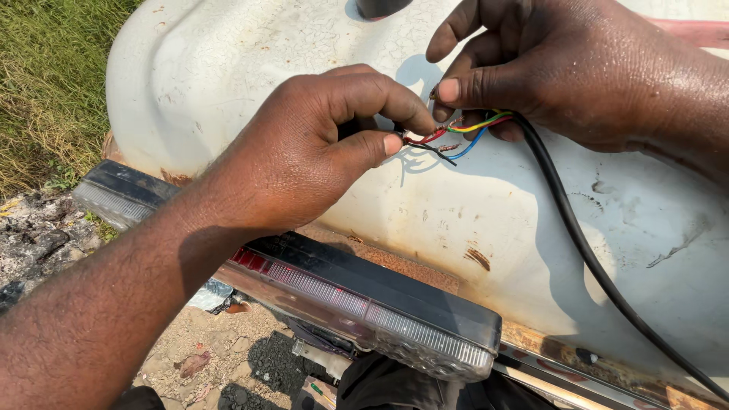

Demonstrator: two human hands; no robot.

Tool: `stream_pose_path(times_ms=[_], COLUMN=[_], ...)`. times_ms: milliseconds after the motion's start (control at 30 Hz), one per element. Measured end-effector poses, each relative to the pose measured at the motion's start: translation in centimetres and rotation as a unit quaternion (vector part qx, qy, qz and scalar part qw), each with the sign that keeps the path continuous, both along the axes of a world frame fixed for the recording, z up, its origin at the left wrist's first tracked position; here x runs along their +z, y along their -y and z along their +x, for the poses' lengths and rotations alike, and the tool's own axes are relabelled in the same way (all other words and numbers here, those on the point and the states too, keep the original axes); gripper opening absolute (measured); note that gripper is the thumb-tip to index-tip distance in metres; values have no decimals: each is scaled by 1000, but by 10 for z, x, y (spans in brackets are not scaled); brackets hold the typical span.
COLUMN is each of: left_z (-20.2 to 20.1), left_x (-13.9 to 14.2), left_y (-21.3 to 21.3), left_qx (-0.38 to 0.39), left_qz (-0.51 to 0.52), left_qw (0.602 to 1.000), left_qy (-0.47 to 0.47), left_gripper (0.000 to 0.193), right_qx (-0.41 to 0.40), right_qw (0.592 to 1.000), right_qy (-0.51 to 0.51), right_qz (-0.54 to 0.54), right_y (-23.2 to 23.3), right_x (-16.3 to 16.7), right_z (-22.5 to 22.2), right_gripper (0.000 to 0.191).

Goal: The person strips insulation from multiple colored wires, twists the exposed ends together, and wraps each connection with black electrical tape. The work is performed on the tail light assembly of a white vehicle outdoors.

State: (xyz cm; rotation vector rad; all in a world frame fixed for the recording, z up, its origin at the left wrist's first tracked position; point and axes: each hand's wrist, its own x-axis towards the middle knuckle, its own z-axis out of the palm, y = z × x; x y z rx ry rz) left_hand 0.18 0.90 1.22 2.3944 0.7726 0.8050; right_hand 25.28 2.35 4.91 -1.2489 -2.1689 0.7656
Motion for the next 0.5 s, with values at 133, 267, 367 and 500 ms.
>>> stream_pose_path(times_ms=[133, 267, 367, 500], left_z=[4, 8, 11, 11], left_x=[-3, -2, -3, -10], left_y=[2, 3, 2, 3], left_qx=[-68, 20, 25, 11], left_qz=[100, 59, 62, 226], left_qw=[993, 998, 998, 973], left_qy=[-3, -17, 2, 35], left_gripper=[12, 16, 19, 12], right_qx=[37, 18, 27, -118], right_qw=[998, 999, 987, 928], right_qy=[-48, 32, 139, 352], right_qz=[-5, -2, 75, 8], right_y=[6, 12, 17, 33], right_x=[-1, -3, -10, -7], right_z=[-4, 4, 0, -18], right_gripper=[35, 50, 65, 58])
